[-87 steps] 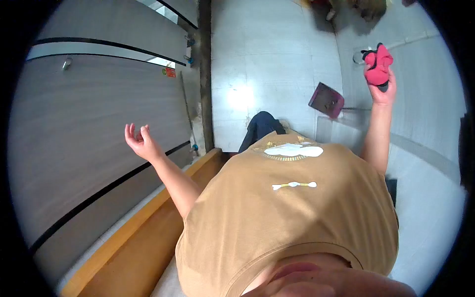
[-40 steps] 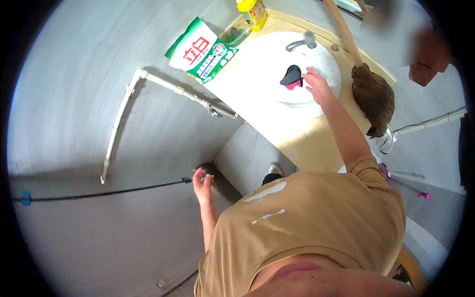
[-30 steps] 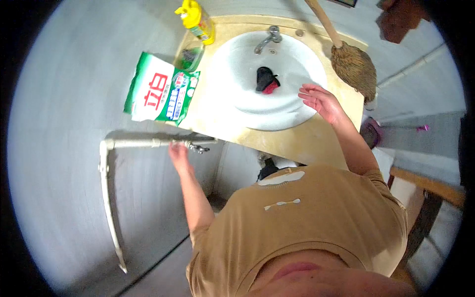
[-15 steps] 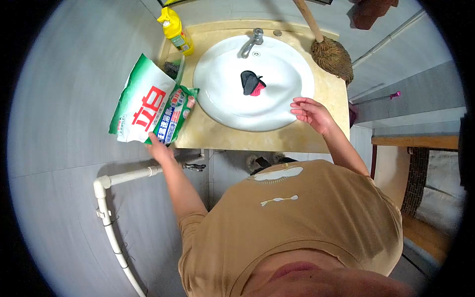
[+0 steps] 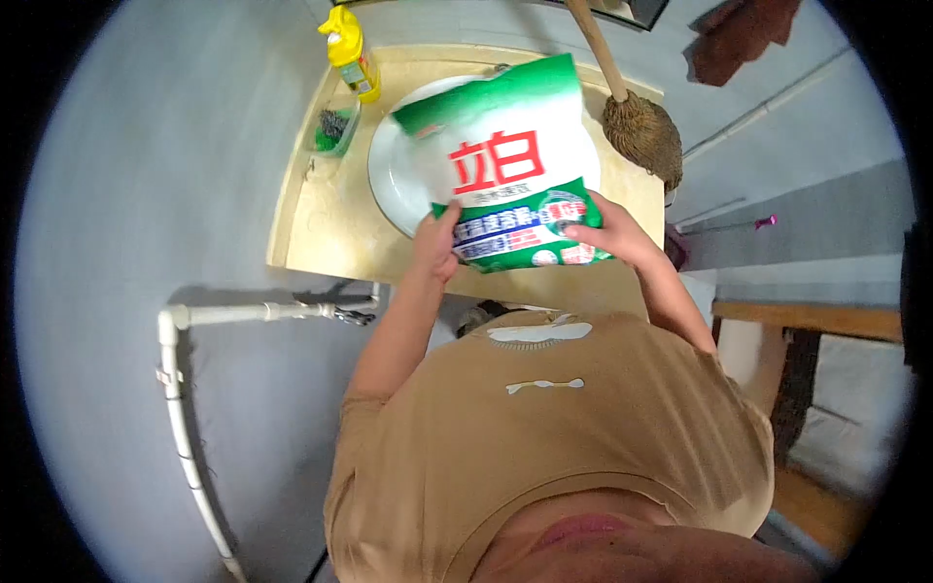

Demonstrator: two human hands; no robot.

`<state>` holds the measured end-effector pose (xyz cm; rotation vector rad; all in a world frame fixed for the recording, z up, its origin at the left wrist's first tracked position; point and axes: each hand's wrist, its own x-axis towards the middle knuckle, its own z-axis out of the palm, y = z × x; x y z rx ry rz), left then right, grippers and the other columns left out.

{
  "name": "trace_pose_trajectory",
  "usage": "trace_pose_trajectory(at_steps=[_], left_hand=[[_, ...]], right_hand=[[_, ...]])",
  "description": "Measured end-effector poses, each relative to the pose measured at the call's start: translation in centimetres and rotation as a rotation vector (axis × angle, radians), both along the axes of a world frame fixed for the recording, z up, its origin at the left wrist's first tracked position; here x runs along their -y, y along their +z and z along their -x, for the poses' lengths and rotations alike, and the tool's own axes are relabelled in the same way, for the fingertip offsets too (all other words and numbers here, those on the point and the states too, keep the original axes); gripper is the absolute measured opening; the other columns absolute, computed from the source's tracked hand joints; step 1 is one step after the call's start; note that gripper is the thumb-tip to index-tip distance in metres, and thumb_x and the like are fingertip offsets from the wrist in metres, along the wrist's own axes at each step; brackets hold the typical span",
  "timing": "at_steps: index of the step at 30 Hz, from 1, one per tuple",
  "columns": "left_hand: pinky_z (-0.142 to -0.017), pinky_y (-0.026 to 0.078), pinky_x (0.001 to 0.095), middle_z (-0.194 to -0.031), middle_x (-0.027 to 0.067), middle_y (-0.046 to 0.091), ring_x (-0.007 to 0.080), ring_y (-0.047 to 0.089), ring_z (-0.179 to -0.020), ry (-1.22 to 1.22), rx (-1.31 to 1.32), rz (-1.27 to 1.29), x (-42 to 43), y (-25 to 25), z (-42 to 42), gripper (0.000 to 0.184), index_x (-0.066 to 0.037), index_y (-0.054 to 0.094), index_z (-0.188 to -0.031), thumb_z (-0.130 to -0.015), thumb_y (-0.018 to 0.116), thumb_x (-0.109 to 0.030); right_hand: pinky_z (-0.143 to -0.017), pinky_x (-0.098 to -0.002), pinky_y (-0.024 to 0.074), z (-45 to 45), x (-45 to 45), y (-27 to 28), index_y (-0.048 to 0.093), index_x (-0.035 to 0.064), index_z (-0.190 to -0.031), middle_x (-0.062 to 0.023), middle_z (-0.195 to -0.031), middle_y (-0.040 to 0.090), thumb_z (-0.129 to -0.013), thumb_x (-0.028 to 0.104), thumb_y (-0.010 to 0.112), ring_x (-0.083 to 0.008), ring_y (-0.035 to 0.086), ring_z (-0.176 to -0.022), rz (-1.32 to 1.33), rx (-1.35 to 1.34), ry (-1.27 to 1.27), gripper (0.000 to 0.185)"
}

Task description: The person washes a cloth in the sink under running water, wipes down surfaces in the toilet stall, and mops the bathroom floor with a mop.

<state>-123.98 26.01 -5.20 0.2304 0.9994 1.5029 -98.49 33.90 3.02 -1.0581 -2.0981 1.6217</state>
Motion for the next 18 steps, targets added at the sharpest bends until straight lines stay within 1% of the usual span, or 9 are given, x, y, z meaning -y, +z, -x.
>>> trace_pose_trajectory(at_steps=[2,6,7,9,10,12,14,15,18], left_hand=[[-0.074,0.051,0.0360,-0.101,0.0162,0.057,0.0232,0.060,-0.087,-0.111,0.131,-0.013,-0.9,-0.4,-2.6,0.031,0.007,0.045,-0.109,-0.089,0.047,-0.017],[-0.080,0.049,0.0392,-0.108,0.0158,0.055,0.0252,0.058,-0.092,-0.263,0.438,-0.058,-3.1,-1.7,-7.0,0.033,0.006,0.043,-0.114,-0.089,0.046,-0.017],[-0.082,0.048,0.0401,-0.109,0.0161,0.055,0.0259,0.058,-0.094,-0.317,0.497,-0.011,-3.8,-2.6,-7.7,0.034,0.005,0.042,-0.115,-0.090,0.045,-0.017],[-0.082,0.048,0.0410,-0.109,0.0163,0.055,0.0264,0.057,-0.095,-0.309,0.508,0.036,-4.3,-2.8,-8.7,0.035,0.005,0.042,-0.116,-0.090,0.044,-0.017],[-0.083,0.048,0.0414,-0.110,0.0163,0.054,0.0266,0.057,-0.096,-0.307,0.513,0.049,-4.6,-2.7,-8.7,0.035,0.005,0.041,-0.117,-0.090,0.044,-0.017],[-0.085,0.046,0.0428,-0.111,0.0160,0.054,0.0271,0.056,-0.098,-0.311,0.521,-0.036,-5.2,-2.8,-8.8,0.036,0.005,0.040,-0.118,-0.091,0.043,-0.019],[-0.086,0.046,0.0433,-0.112,0.0158,0.053,0.0275,0.056,-0.099,-0.365,0.541,-0.066,-5.2,-3.0,-8.9,0.037,0.004,0.040,-0.118,-0.091,0.043,-0.020],[-0.086,0.046,0.0434,-0.112,0.0164,0.053,0.0278,0.055,-0.099,-0.367,0.580,-0.021,-5.4,-3.4,-9.2,0.037,0.004,0.040,-0.118,-0.091,0.043,-0.021],[-0.090,0.043,0.0424,-0.116,0.0163,0.051,0.0266,0.053,-0.103,-0.314,0.533,0.006,-5.6,-3.8,-9.0,0.039,0.003,0.039,-0.120,-0.089,0.045,-0.020]], right_hand=[[-0.077,-0.0275,0.0434,-2.3,0.0,0.4,0.049,0.0032,-0.116,-0.0091,-0.096,0.061,-0.079,0.028,0.063,-0.0135,0.056,-0.087,-0.040,0.097,-0.105,0.046],[-0.069,-0.0237,0.0443,-4.2,0.5,4.2,0.056,0.0016,-0.105,-0.0049,-0.084,0.063,-0.083,0.026,0.059,-0.0082,0.055,-0.076,-0.088,0.174,-0.241,0.033],[-0.068,-0.0235,0.0443,-4.3,0.2,4.7,0.057,0.0011,-0.104,-0.0041,-0.082,0.062,-0.084,0.025,0.058,-0.0074,0.054,-0.074,-0.075,0.199,-0.260,0.031],[-0.065,-0.0237,0.0440,-4.7,-0.6,4.8,0.057,0.0004,-0.101,-0.0029,-0.076,0.061,-0.085,0.024,0.056,-0.0064,0.052,-0.070,-0.111,0.239,-0.273,0.028],[-0.065,-0.0236,0.0439,-4.5,-0.6,4.9,0.057,0.0005,-0.101,-0.0028,-0.076,0.061,-0.085,0.024,0.056,-0.0064,0.052,-0.070,-0.162,0.219,-0.265,0.028],[-0.064,-0.0234,0.0438,-4.6,-0.6,5.4,0.058,0.0006,-0.100,-0.0025,-0.075,0.060,-0.086,0.024,0.056,-0.0064,0.052,-0.069,-0.247,0.167,-0.255,0.027],[-0.067,-0.0229,0.0421,-3.9,-1.0,6.3,0.058,-0.0006,-0.099,-0.0021,-0.080,0.060,-0.086,0.022,0.056,-0.0063,0.050,-0.074,-0.130,0.253,-0.257,0.026],[-0.068,-0.0227,0.0413,-3.7,-1.3,6.5,0.058,-0.0013,-0.099,-0.0019,-0.083,0.060,-0.086,0.020,0.056,-0.0063,0.049,-0.076,-0.074,0.288,-0.255,0.025],[-0.068,-0.0225,0.0413,-4.3,-1.5,4.9,0.058,-0.0013,-0.099,-0.0013,-0.081,0.059,-0.086,0.022,0.056,-0.0058,0.049,-0.076,-0.146,0.198,-0.206,0.026]])
